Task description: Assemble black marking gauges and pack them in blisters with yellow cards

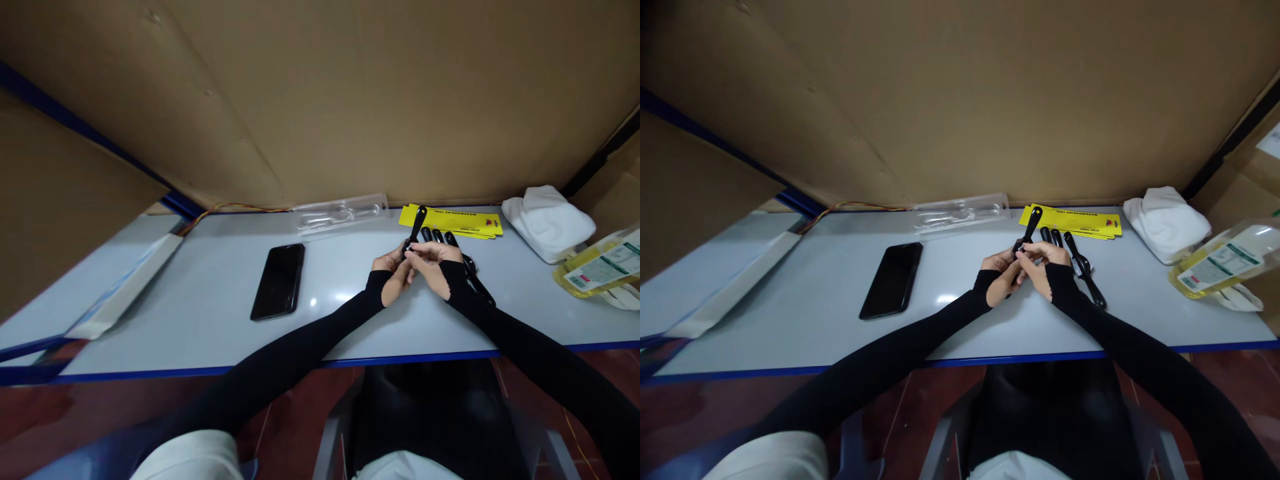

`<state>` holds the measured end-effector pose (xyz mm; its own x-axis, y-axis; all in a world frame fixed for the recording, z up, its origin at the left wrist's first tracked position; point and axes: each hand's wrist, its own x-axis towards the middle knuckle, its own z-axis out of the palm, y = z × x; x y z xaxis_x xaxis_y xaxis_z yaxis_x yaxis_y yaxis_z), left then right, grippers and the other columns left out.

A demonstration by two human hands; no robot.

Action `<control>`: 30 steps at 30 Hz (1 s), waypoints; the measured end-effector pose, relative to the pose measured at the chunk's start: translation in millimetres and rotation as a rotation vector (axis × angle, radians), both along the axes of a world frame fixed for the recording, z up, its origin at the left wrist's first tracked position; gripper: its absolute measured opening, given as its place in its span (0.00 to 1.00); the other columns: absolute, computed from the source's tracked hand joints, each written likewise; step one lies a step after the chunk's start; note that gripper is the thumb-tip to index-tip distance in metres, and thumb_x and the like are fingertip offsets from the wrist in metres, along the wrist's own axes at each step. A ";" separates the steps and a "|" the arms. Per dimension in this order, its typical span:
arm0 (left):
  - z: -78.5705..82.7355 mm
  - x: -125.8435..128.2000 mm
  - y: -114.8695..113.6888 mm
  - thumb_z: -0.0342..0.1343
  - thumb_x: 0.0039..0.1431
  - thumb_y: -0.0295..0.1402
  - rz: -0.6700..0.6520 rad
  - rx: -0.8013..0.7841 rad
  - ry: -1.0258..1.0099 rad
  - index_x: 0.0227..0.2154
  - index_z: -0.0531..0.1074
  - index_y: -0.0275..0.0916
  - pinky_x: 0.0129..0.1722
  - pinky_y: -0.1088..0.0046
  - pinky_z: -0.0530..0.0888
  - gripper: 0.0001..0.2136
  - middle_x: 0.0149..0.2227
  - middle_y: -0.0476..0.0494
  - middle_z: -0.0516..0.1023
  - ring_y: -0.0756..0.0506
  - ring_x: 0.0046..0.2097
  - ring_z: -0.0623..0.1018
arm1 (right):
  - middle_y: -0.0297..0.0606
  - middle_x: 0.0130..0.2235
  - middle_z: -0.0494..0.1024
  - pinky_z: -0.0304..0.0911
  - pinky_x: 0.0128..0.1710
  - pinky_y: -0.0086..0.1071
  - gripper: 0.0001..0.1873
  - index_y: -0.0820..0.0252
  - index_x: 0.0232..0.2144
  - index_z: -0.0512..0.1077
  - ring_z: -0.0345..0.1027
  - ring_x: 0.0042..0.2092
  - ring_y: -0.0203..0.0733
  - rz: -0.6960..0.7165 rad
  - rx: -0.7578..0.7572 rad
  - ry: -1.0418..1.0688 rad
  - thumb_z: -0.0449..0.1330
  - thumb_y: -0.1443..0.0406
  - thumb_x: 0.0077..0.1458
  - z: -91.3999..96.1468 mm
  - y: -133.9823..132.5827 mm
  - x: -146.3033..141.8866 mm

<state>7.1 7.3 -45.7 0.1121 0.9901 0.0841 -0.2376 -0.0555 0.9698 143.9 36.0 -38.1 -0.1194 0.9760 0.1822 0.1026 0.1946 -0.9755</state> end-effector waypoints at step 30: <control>17.5 -13.1 8.8 0.74 0.48 0.46 -0.081 -0.162 -0.069 0.40 0.77 0.29 0.14 0.79 0.49 0.26 0.17 0.53 0.68 0.55 0.17 0.60 | 0.38 0.42 0.77 0.60 0.26 0.31 0.13 0.55 0.44 0.81 0.60 0.28 0.34 0.073 0.515 -0.330 0.66 0.67 0.54 14.8 9.3 28.4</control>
<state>-5.9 16.1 -28.1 0.1917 0.9793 -0.0651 -0.3007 0.1217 0.9459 172.3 45.4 -23.3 -0.3135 0.7593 0.5702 0.3516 0.6506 -0.6731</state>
